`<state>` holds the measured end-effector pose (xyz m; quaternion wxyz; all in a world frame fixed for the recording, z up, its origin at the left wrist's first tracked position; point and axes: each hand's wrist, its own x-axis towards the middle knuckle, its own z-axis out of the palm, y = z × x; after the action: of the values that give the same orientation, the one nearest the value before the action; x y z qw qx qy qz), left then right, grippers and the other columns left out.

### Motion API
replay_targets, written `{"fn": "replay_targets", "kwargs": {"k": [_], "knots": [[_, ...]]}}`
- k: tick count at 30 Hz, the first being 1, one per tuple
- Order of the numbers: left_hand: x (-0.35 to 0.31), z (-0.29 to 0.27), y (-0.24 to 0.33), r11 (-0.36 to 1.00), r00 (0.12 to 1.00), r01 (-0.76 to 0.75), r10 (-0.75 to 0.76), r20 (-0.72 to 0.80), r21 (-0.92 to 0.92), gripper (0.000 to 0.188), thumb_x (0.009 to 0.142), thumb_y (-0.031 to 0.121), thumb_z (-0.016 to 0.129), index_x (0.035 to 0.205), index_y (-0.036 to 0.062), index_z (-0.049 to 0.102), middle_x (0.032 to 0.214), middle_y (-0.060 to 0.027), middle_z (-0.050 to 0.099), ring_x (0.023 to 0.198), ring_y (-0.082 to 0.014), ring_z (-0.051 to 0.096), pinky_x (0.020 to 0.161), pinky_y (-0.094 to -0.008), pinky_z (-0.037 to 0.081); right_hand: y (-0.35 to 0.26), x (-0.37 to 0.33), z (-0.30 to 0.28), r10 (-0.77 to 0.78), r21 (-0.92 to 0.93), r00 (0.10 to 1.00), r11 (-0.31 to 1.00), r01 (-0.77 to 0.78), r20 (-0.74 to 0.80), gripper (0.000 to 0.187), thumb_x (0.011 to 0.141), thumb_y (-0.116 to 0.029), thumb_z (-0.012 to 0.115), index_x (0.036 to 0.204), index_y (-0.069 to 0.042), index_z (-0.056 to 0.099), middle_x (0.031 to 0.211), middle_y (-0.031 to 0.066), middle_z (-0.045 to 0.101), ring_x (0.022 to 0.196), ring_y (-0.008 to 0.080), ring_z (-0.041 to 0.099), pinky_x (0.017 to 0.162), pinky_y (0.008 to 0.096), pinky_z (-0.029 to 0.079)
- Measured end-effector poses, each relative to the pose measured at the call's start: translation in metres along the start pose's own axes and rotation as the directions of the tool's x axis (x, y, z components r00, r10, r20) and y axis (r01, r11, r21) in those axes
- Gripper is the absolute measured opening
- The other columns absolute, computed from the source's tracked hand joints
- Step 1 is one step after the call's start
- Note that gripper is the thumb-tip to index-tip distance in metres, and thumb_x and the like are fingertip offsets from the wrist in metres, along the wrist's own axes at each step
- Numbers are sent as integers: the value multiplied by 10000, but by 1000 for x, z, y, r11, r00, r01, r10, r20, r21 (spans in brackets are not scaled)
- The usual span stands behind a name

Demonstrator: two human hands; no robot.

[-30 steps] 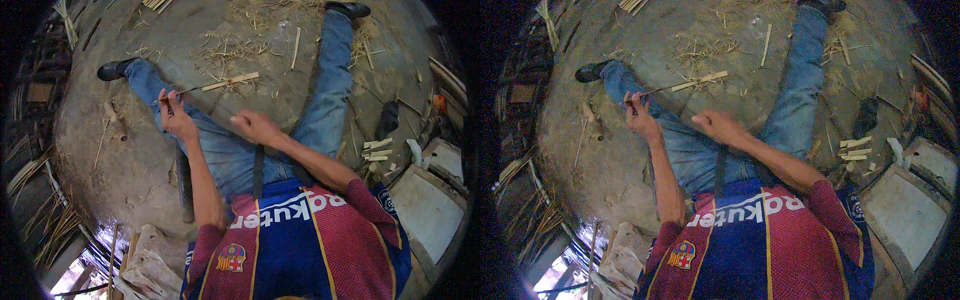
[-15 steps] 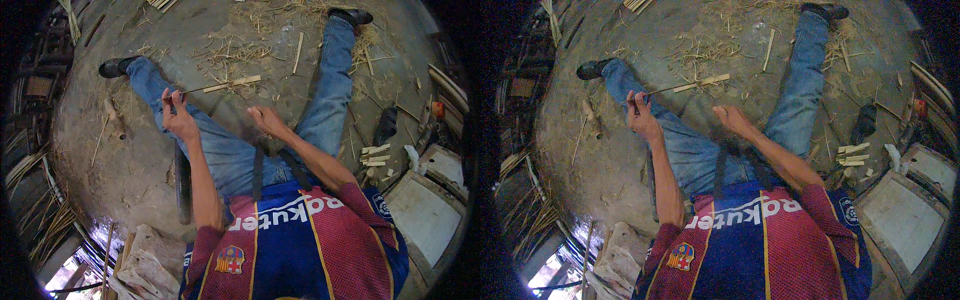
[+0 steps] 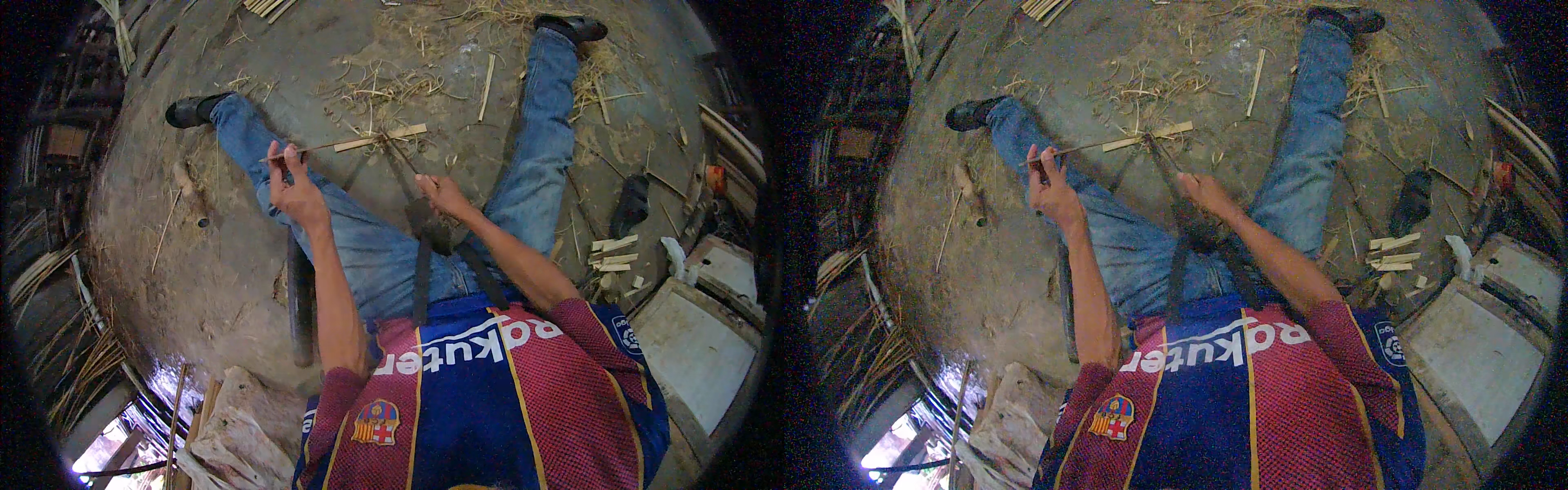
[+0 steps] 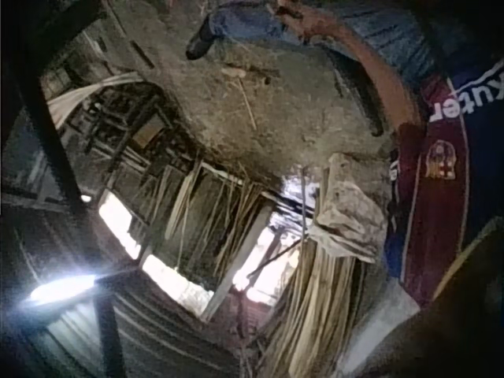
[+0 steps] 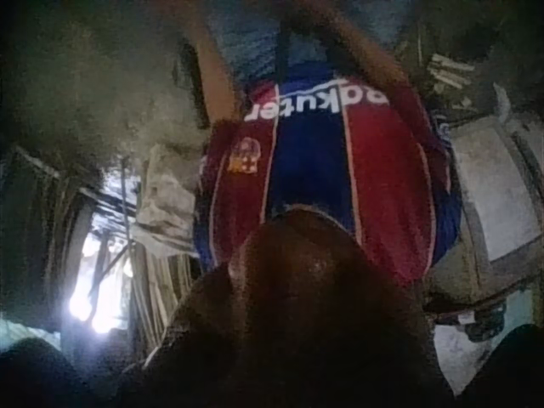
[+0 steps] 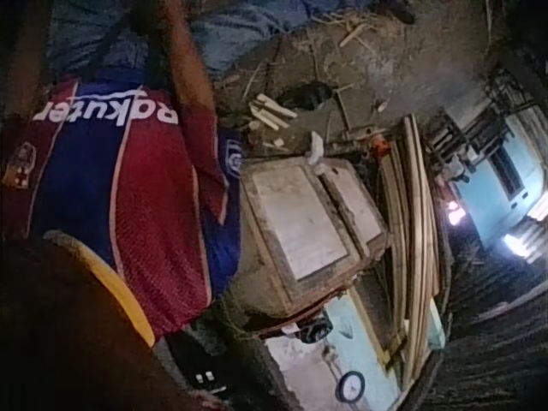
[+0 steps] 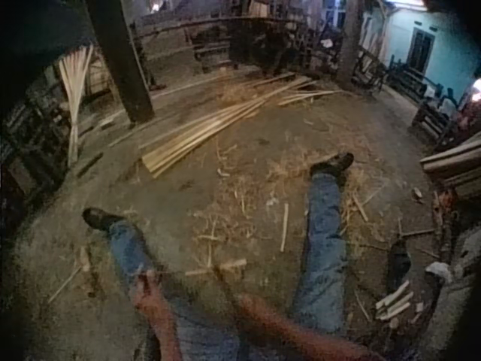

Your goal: The person sits on the floor and uses a knife to shave thin strips from a piece of wood, repeatedly scraping along its length to produce wood shavings.

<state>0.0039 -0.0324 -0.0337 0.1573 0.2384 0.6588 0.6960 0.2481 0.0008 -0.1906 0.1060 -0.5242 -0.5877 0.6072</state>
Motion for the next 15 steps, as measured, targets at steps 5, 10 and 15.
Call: {"fn": "replay_targets", "kwargs": {"k": [5, 10, 15], "knots": [[1, -13, -4, 992, 995, 94, -91, 41, -90, 315, 1008, 139, 462, 1303, 30, 455, 1166, -127, 619, 1116, -211, 589, 966, -363, 464, -5, -2, -1, 168, 240, 977, 951, -196, 131, 572, 937, -566, 510, 951, 1, 583, 639, 43, 527, 473, 140, 520, 443, 309, 430], [3, -11, -3, 990, 997, 77, -72, 40, -121, 212, 1002, 132, 485, 1191, 35, 498, 1161, -120, 615, 1083, -201, 597, 935, -346, 473, 2, -1, 2, 123, 212, 988, 967, -140, 92, 529, 965, -539, 472, 1021, -23, 575, 661, 33, 525, 484, 131, 517, 449, 295, 429], [6, -9, -4, 996, 1000, 18, -17, -12, 90, 213, 973, 192, 584, 1077, 6, 594, 1046, -85, 633, 939, -165, 609, 845, -299, 517, -25, -19, 5, -172, -4, 985, 985, 172, 22, 482, 983, -469, 468, 1069, -12, 592, 807, 134, 602, 699, 268, 592, 630, 379, 474]]}}
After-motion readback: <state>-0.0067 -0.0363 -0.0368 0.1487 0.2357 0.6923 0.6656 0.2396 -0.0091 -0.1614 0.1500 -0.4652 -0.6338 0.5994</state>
